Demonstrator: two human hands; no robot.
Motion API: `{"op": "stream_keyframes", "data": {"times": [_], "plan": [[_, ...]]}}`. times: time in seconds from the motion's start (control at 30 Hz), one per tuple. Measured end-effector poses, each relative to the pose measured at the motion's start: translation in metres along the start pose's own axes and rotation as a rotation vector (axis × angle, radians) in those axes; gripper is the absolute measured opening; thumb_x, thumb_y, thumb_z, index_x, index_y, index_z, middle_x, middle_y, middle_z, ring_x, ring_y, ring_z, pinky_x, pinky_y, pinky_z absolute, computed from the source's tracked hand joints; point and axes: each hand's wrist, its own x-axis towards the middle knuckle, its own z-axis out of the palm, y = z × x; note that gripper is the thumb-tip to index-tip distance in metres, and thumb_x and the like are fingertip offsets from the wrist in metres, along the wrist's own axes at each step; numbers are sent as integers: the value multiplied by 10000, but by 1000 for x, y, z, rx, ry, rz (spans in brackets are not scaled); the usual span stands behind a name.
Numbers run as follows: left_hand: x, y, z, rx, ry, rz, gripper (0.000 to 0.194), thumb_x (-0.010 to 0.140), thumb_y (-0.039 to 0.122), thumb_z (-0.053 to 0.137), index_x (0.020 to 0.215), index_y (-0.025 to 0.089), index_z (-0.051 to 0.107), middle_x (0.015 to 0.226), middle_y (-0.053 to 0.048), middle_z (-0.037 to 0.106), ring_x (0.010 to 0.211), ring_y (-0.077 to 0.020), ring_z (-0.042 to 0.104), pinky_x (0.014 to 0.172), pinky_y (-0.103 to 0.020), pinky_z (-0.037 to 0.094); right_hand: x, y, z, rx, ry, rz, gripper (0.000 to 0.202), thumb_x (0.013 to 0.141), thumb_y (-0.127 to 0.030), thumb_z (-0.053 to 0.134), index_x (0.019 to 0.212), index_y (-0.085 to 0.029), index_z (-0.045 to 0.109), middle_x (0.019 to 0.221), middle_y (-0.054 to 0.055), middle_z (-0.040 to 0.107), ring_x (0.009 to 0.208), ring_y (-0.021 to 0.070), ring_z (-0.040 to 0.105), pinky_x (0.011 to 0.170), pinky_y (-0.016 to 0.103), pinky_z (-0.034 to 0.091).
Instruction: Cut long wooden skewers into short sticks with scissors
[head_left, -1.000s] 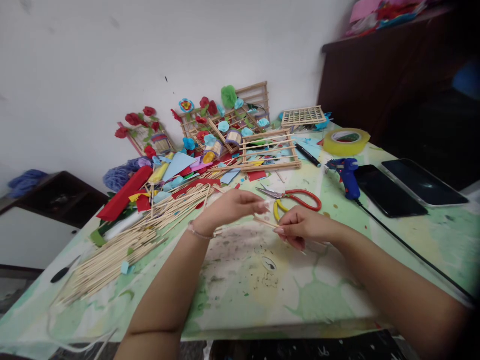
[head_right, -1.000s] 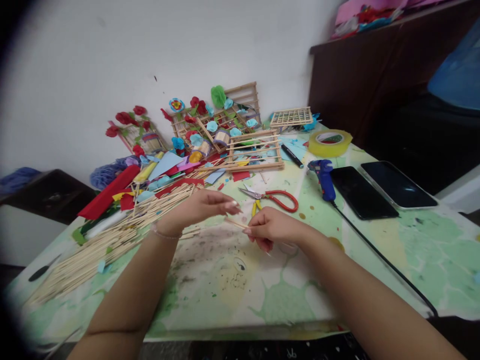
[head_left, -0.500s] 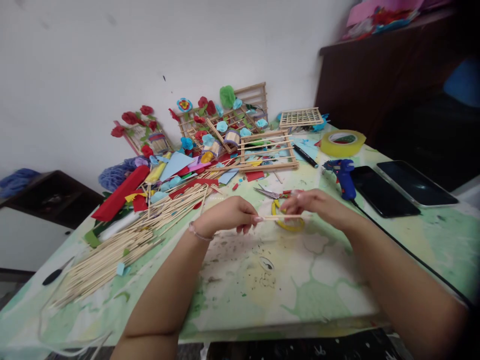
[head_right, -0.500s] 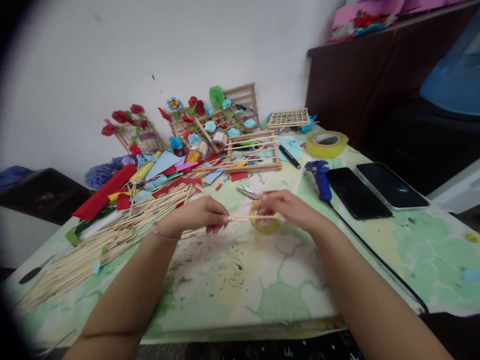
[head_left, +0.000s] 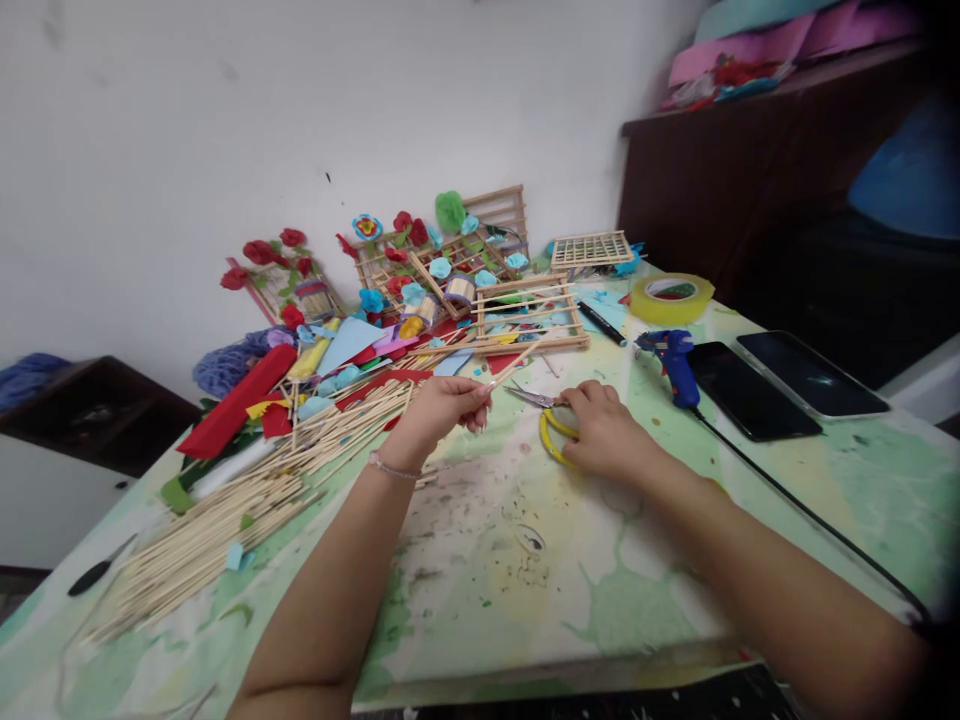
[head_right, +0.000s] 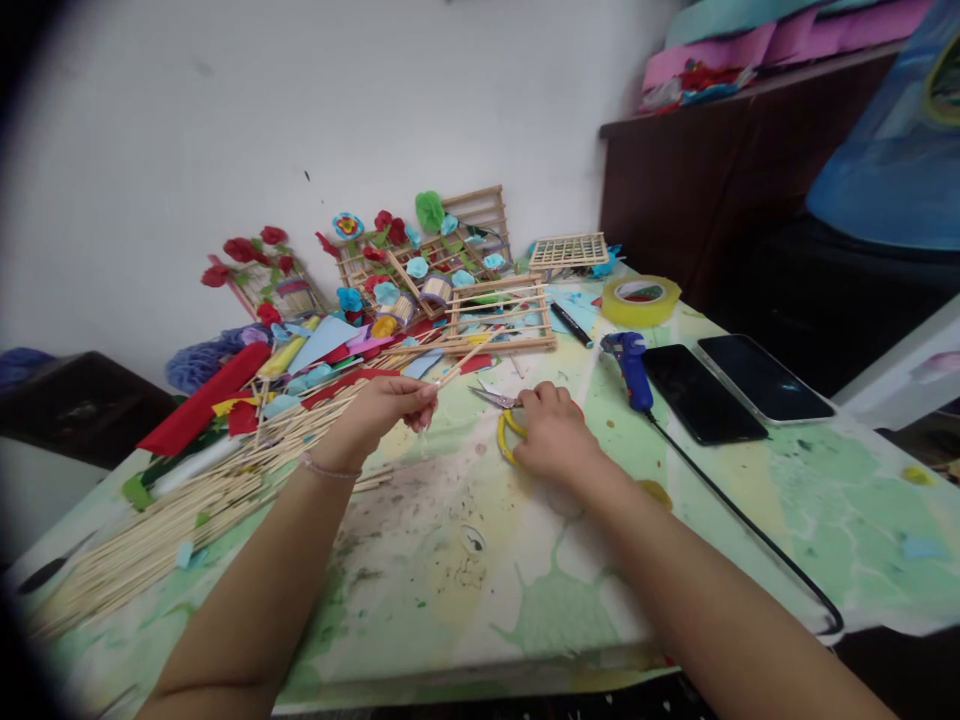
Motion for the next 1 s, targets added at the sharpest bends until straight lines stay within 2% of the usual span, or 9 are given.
{"op": "stream_keyframes", "data": {"times": [0.23, 0.43, 0.53, 0.6, 0.7, 0.77, 0.83, 0.9, 1.0], "plan": [[-1, 3, -6, -19, 75, -3, 328, 700, 446, 653, 602, 136, 606, 503, -9, 590, 457, -77, 510, 466, -195, 410, 2, 3, -5, -103, -44, 161, 550, 602, -270, 560, 1141, -161, 550, 1068, 160, 508, 950, 322, 485, 683, 339, 398], [-5, 9, -8, 19, 70, 15, 344, 695, 463, 644, 616, 130, 607, 503, -10, 588, 464, -86, 523, 494, -209, 435, 6, 17, -8, -43, -88, 86, 362, 606, -227, 582, 954, -142, 635, 924, 154, 596, 778, 263, 555, 607, 322, 384], [-8, 12, -11, 26, 79, 35, 348, 713, 461, 627, 612, 129, 605, 511, -14, 591, 475, -85, 525, 500, -207, 429, 9, 29, -15, 107, -78, 133, 261, 598, -216, 613, 848, -183, 680, 817, 112, 636, 700, 236, 563, 560, 311, 367], [-9, 13, -14, 8, 105, 51, 345, 716, 454, 630, 605, 129, 603, 512, -15, 593, 473, -82, 521, 497, -203, 423, 10, 34, -21, 269, -56, 242, 227, 599, -236, 633, 815, -193, 691, 766, 91, 647, 666, 227, 565, 537, 308, 364], [-12, 14, -19, -55, 129, 112, 335, 724, 447, 635, 610, 133, 602, 502, -2, 581, 463, -77, 511, 497, -200, 422, 11, 35, -26, 672, 17, 390, 314, 598, -268, 643, 899, -181, 662, 819, 78, 644, 683, 207, 572, 542, 298, 389], [-13, 14, -21, -120, 98, 152, 328, 739, 453, 625, 639, 141, 604, 510, 9, 578, 469, -75, 513, 494, -196, 420, 11, 28, -26, 1031, 21, 315, 431, 591, -270, 646, 1012, -191, 597, 880, 60, 614, 710, 179, 567, 588, 294, 425], [-14, 14, -20, -157, 51, 157, 333, 748, 463, 616, 654, 144, 600, 522, 10, 586, 472, -75, 517, 492, -195, 420, 9, 19, -23, 1305, -74, 125, 537, 594, -281, 668, 1101, -206, 506, 900, 42, 567, 738, 166, 559, 662, 314, 455], [-16, 16, -17, -151, 37, 137, 341, 740, 466, 622, 647, 138, 595, 522, 3, 593, 469, -78, 520, 495, -198, 427, 6, 11, -17, 1398, -207, -31, 574, 632, -343, 681, 1132, -207, 435, 873, 29, 511, 735, 158, 539, 689, 332, 455], [-21, 22, -12, -108, 62, 117, 339, 727, 458, 634, 645, 131, 595, 517, -7, 599, 472, -85, 527, 507, -206, 442, 2, 3, -7, 1353, -345, -123, 605, 647, -517, 664, 1107, -218, 408, 817, -2, 410, 661, 118, 438, 626, 290, 415]]}}
